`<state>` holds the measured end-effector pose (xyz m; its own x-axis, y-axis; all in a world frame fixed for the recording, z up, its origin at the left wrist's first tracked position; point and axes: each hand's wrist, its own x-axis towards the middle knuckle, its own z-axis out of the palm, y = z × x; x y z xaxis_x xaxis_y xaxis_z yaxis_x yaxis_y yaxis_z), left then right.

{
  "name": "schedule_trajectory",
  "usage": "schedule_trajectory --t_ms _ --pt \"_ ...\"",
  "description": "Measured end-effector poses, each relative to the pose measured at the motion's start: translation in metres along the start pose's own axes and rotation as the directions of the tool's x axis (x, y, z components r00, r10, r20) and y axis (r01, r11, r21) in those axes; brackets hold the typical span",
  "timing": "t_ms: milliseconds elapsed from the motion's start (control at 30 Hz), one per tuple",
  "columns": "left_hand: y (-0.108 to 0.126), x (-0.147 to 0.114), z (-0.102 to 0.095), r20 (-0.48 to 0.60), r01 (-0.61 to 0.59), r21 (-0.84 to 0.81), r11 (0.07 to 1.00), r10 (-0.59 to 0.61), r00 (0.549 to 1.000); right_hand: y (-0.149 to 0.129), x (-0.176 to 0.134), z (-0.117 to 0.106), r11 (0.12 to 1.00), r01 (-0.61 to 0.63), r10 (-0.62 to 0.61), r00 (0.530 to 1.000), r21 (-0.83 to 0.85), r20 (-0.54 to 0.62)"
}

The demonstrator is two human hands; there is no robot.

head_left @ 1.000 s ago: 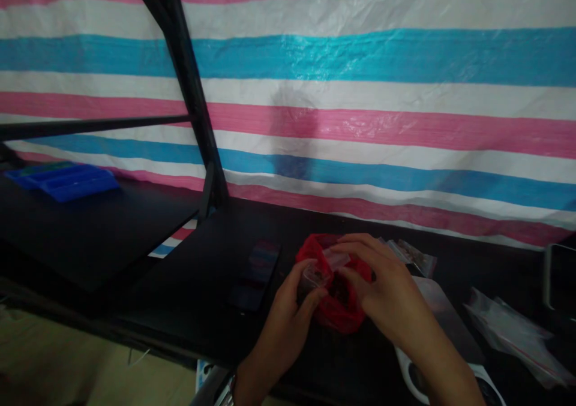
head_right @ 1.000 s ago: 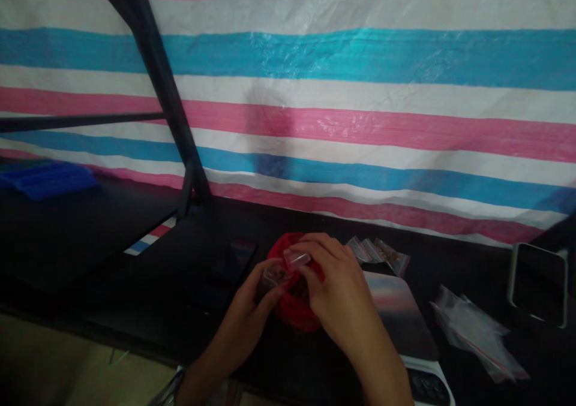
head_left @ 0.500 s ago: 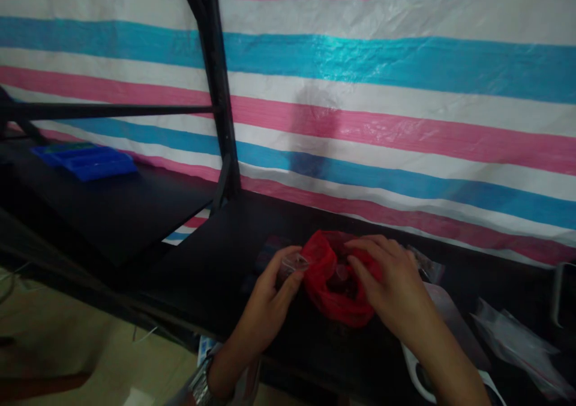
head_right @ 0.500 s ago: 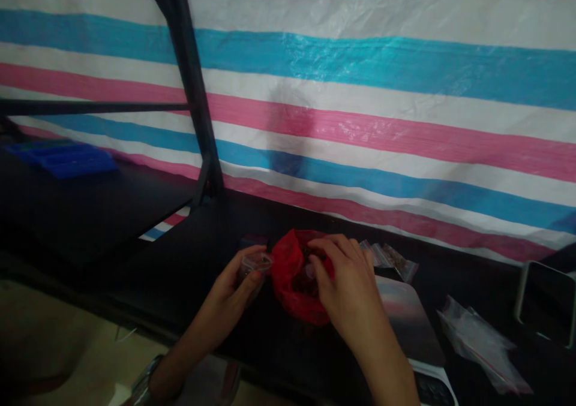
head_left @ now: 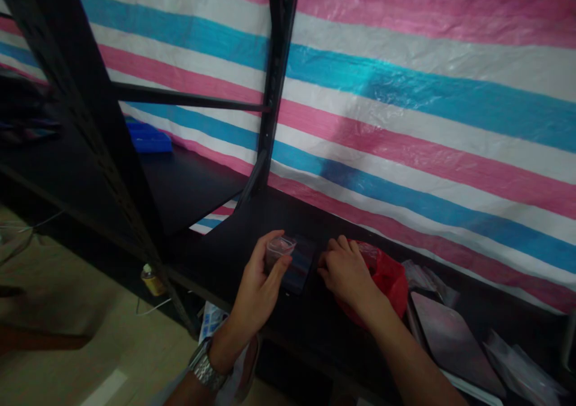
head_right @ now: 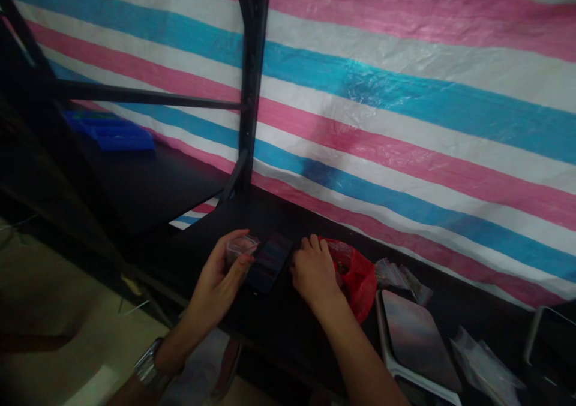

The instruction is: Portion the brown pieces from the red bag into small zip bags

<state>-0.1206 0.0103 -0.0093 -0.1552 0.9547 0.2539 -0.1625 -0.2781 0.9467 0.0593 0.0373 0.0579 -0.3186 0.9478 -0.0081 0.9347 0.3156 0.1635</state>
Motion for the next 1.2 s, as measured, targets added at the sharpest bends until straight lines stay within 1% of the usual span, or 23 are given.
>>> schedule_trajectory --t_ms 133,233,333,400,467,533,600,667,767,833,867,900,1000,1067,1133,1200 --pt "0.005 -0.001 -0.008 0.061 -0.026 0.062 0.998 0.023 0.998 -0.001 0.000 0.006 1.000 -0.022 0.022 1.000 0.005 0.008" --pt "0.001 -0.001 -0.014 0.103 -0.070 0.134 0.989 0.057 0.993 0.001 -0.001 0.006 0.998 -0.042 0.041 0.999 0.041 0.002" --pt "-0.008 -0.002 -0.018 0.150 -0.112 0.230 0.967 0.078 0.986 0.006 -0.010 -0.006 0.993 -0.047 0.051 0.998 0.111 -0.035" --pt "-0.013 -0.003 -0.017 0.200 -0.149 0.299 0.943 0.091 0.976 0.008 -0.021 -0.021 0.979 -0.013 0.037 0.993 0.205 -0.111" --pt "-0.015 -0.006 -0.012 0.264 -0.194 0.347 0.918 0.104 0.959 0.007 -0.032 -0.037 0.958 0.054 0.007 0.977 0.280 -0.214" --pt "-0.015 -0.010 -0.002 0.318 -0.231 0.363 0.903 0.113 0.941 0.002 -0.042 -0.050 0.953 0.119 -0.038 0.960 0.279 -0.278" --pt "-0.014 -0.013 0.011 0.349 -0.249 0.345 0.905 0.122 0.929 -0.001 -0.049 -0.060 0.958 0.150 -0.081 0.959 0.243 -0.273" --pt "-0.014 -0.015 0.025 0.359 -0.249 0.309 0.918 0.129 0.924 0.001 -0.055 -0.066 0.960 0.159 -0.097 0.961 0.232 -0.257" --pt "-0.014 -0.017 0.041 0.355 -0.211 0.246 0.946 0.114 0.928 0.020 -0.069 -0.072 0.958 0.133 -0.048 0.948 0.253 -0.315" --pt "-0.012 -0.018 0.049 0.334 -0.167 0.211 0.963 0.090 0.938 0.041 -0.079 -0.073 0.965 0.065 0.028 0.939 0.256 -0.344" --pt "-0.011 -0.018 0.052 0.317 -0.146 0.197 0.969 0.078 0.945 0.051 -0.084 -0.071 0.968 0.018 0.068 0.940 0.250 -0.334" --pt "-0.009 -0.019 0.055 0.299 -0.129 0.187 0.974 0.069 0.952 0.061 -0.087 -0.068 0.972 -0.032 0.103 0.949 0.234 -0.298" --pt "-0.005 -0.026 0.066 0.267 -0.093 0.177 0.980 0.043 0.963 0.078 -0.087 -0.050 0.979 -0.126 0.146 0.982 0.161 -0.119" --pt "-0.004 -0.032 0.075 0.270 -0.078 0.208 0.975 0.019 0.963 0.080 -0.078 -0.034 0.983 -0.126 0.131 0.991 0.132 -0.028" --pt "-0.006 -0.038 0.085 0.287 -0.084 0.269 0.959 0.004 0.958 0.078 -0.067 -0.018 0.987 -0.099 0.097 0.995 0.130 0.018" --pt "-0.008 -0.041 0.094 0.323 -0.148 0.350 0.925 0.029 0.946 0.076 -0.057 -0.006 0.988 -0.073 0.066 0.996 0.133 0.058"
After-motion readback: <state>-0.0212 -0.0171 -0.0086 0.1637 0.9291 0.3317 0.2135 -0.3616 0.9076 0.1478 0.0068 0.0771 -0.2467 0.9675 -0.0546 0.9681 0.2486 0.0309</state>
